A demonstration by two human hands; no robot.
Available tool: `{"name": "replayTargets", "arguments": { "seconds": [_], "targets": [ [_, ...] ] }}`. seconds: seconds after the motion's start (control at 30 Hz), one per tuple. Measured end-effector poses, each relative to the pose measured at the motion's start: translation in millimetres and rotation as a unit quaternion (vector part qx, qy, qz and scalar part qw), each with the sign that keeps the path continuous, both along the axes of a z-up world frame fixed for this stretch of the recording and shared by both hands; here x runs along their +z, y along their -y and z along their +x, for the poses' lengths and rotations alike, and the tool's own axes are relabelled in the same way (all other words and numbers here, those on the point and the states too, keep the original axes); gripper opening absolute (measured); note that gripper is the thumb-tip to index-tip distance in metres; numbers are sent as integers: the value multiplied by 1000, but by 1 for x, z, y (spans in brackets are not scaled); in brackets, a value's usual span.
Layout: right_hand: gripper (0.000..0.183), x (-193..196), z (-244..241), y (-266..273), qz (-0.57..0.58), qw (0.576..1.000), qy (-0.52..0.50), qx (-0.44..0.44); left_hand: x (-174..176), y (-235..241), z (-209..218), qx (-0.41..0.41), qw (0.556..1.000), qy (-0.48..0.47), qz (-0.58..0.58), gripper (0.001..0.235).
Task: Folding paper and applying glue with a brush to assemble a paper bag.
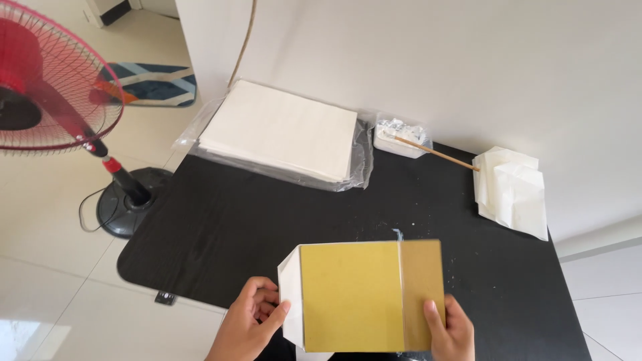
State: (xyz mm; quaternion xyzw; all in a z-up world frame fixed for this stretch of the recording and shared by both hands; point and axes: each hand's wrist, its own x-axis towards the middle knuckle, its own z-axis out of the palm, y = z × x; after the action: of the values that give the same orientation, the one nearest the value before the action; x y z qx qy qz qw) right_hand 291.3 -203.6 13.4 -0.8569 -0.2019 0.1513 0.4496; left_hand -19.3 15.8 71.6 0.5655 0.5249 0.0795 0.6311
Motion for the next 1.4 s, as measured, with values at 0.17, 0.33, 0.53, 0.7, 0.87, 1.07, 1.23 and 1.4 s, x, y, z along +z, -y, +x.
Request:
{"name": "replayTargets", "arguments": {
  "seconds": [0.17,0.33,0.53,0.7,0.87,1.07,1.23,1.4],
  "targets": [
    [27,-4,-19,5,203,975,-43,-80,2,-20,25,-72,994,17,83,20],
    [28,-3,-11,-3,213,974,-41,-70,-22,-36,33,-94,987,71,111,22],
    [31,-12,3,-22,190,979,-60,-43,-34,-46,17,-34,987,123,95,35],
    [33,-15,4,-47,152,988,-34,8,-37,-51,-6,2,991,90,96,33],
    [26,-15,36,-52,209,977,-33,-20,-84,-88,-67,92,959,122,237,25],
    [28,57,74,-85,17,1000,-6,19,-57,-119,-163,226,917,49,327,8],
    [29,80,72,-173,-81,979,-18,188,-22,-118,-177,199,881,121,411,11],
    [27,94,32,-250,-228,903,-13,363,30,-108,-141,165,898,-81,401,16]
  ]
}}
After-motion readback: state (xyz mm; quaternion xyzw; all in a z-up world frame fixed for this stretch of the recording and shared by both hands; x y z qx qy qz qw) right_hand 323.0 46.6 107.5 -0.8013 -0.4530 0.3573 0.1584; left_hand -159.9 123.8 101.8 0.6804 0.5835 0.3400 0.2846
